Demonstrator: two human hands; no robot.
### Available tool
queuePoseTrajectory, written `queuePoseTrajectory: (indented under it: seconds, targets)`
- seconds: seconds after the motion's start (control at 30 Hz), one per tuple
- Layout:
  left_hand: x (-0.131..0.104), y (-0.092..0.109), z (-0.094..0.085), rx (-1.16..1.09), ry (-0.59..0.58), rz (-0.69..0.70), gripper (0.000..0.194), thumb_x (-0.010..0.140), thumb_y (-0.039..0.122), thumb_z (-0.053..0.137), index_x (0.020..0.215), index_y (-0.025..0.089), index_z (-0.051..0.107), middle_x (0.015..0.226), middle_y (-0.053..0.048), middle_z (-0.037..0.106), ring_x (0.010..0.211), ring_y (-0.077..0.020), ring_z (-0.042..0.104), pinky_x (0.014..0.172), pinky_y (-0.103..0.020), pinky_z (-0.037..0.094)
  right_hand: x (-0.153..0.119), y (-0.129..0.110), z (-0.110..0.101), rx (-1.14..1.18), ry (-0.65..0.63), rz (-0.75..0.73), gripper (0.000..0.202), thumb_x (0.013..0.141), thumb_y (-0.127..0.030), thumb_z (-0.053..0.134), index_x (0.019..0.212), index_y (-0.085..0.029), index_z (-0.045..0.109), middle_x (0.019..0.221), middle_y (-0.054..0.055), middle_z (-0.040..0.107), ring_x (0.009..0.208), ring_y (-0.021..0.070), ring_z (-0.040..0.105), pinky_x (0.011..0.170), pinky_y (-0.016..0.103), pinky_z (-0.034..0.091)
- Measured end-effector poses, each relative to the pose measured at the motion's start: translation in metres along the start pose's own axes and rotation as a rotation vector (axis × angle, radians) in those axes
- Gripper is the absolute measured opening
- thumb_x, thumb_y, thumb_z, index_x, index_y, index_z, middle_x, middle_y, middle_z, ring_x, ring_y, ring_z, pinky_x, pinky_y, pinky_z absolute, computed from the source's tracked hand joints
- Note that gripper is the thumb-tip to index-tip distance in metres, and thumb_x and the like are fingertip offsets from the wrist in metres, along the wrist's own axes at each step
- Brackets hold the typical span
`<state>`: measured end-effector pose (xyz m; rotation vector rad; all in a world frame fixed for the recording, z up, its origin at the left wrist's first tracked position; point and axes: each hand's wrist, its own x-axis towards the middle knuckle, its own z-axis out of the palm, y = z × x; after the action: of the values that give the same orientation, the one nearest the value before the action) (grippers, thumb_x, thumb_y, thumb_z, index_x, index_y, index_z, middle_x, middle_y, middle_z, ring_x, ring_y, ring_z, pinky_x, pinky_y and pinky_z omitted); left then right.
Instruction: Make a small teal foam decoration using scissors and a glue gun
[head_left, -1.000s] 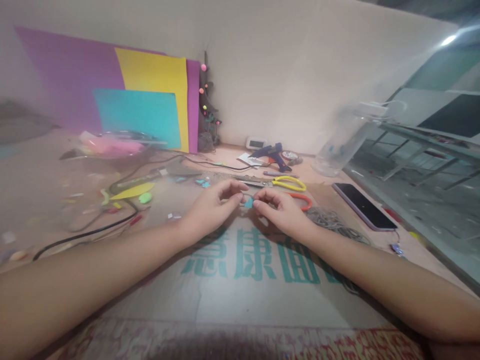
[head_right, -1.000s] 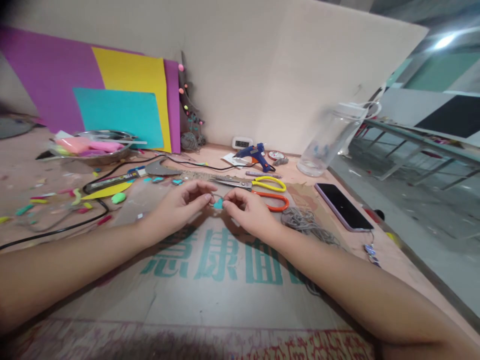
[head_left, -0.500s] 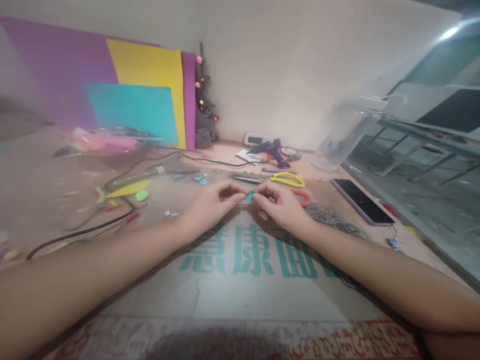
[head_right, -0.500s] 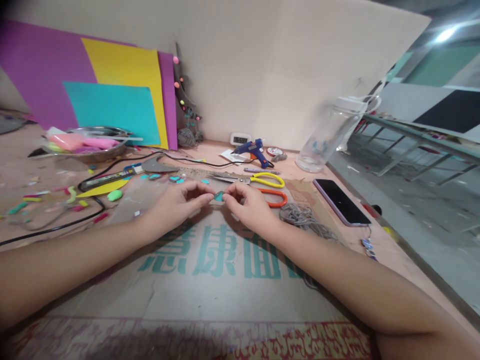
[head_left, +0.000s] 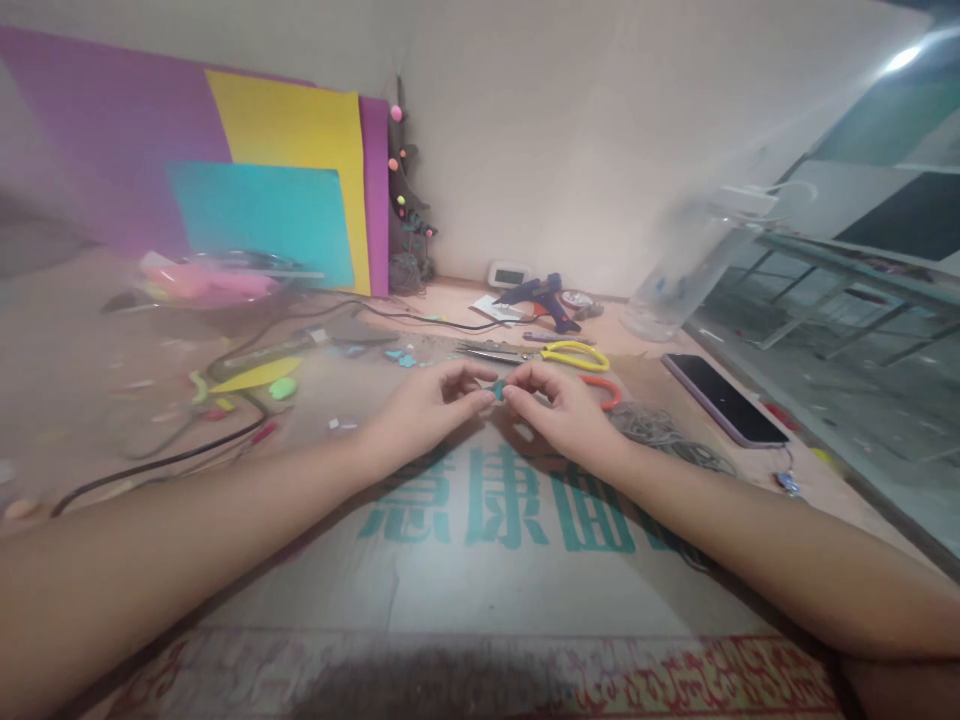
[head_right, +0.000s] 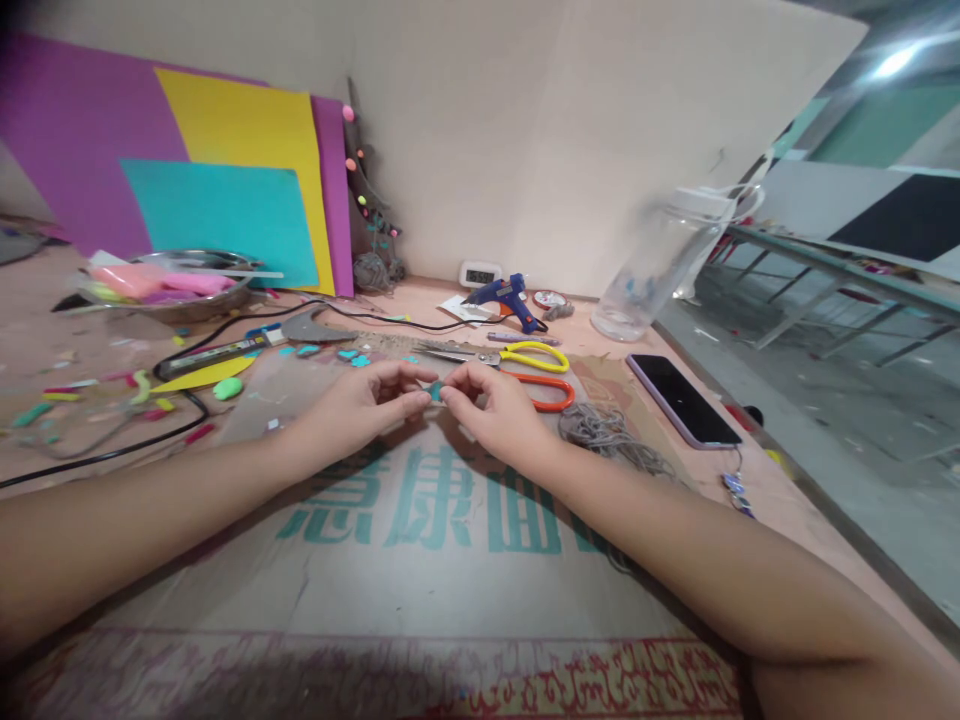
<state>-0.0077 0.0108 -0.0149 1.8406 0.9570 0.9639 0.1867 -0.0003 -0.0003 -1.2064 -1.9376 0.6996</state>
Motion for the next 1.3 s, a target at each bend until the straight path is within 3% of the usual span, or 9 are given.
queuePoseTrajectory:
  seconds: [0.33,0.53,0.8,1.03,1.3]
  targets:
    - [0.0006,0.0024,-0.0001,-0.006,-0.012,-0.059,0.021,0.085,0.035,0.060,0.083,0.015,0.065,0.072,-0.001,0.065,0.065,-0.0139,0.057,0.062,-0.025,0.043,-0.0005,0.0015,-0.0005,0.037,-0.030,-0.027,0.013,0.088,-0.031,0.057,0.083,-0.019,0.060,0.074,-0.001,0.063,0.067,0.0131,0.057,0.064,0.026,0.044]
    - [0.0008,0.0033,-0.0003,0.028,-0.006,-0.076,0.021,0.085,0.035,0.058,0.083,0.015,0.066,0.072,-0.002,0.066,0.066,-0.0144,0.057,0.060,-0.025,0.042,-0.0013,0.0038,-0.0009,0.187,-0.024,-0.012,0.019,0.092,-0.037,0.053,0.091,-0.018,0.060,0.072,-0.001,0.060,0.066,0.0131,0.057,0.064,0.026,0.046]
    - [-0.0040,0.0073,0.0021,0.116,0.008,-0.002,0.016,0.085,0.029,0.057,0.083,0.017,0.069,0.078,-0.002,0.070,0.072,-0.0157,0.061,0.067,-0.026,0.044,-0.0015,-0.0017,0.0021,0.117,-0.045,-0.002,0.016,0.086,-0.031,0.060,0.095,-0.019,0.060,0.077,0.001,0.065,0.068,0.0145,0.062,0.065,0.028,0.048]
    - [-0.0040,0.0068,0.0017,0.133,-0.018,0.039,0.018,0.087,0.031,0.058,0.084,0.017,0.069,0.079,-0.001,0.070,0.072,-0.0155,0.061,0.068,-0.026,0.045,-0.0005,-0.0001,0.0032,0.183,-0.056,0.022,0.009,0.087,-0.028,0.057,0.089,-0.019,0.058,0.072,0.000,0.065,0.066,0.0137,0.063,0.063,0.027,0.048]
    - [-0.0032,0.0088,0.0012,0.120,0.000,0.004,0.017,0.086,0.030,0.058,0.082,0.017,0.068,0.078,-0.002,0.070,0.070,-0.0152,0.060,0.066,-0.025,0.044,-0.0017,-0.0001,0.0014,0.262,-0.061,0.033,0.016,0.089,-0.036,0.058,0.089,-0.020,0.058,0.073,0.000,0.067,0.068,0.0141,0.065,0.067,0.028,0.051]
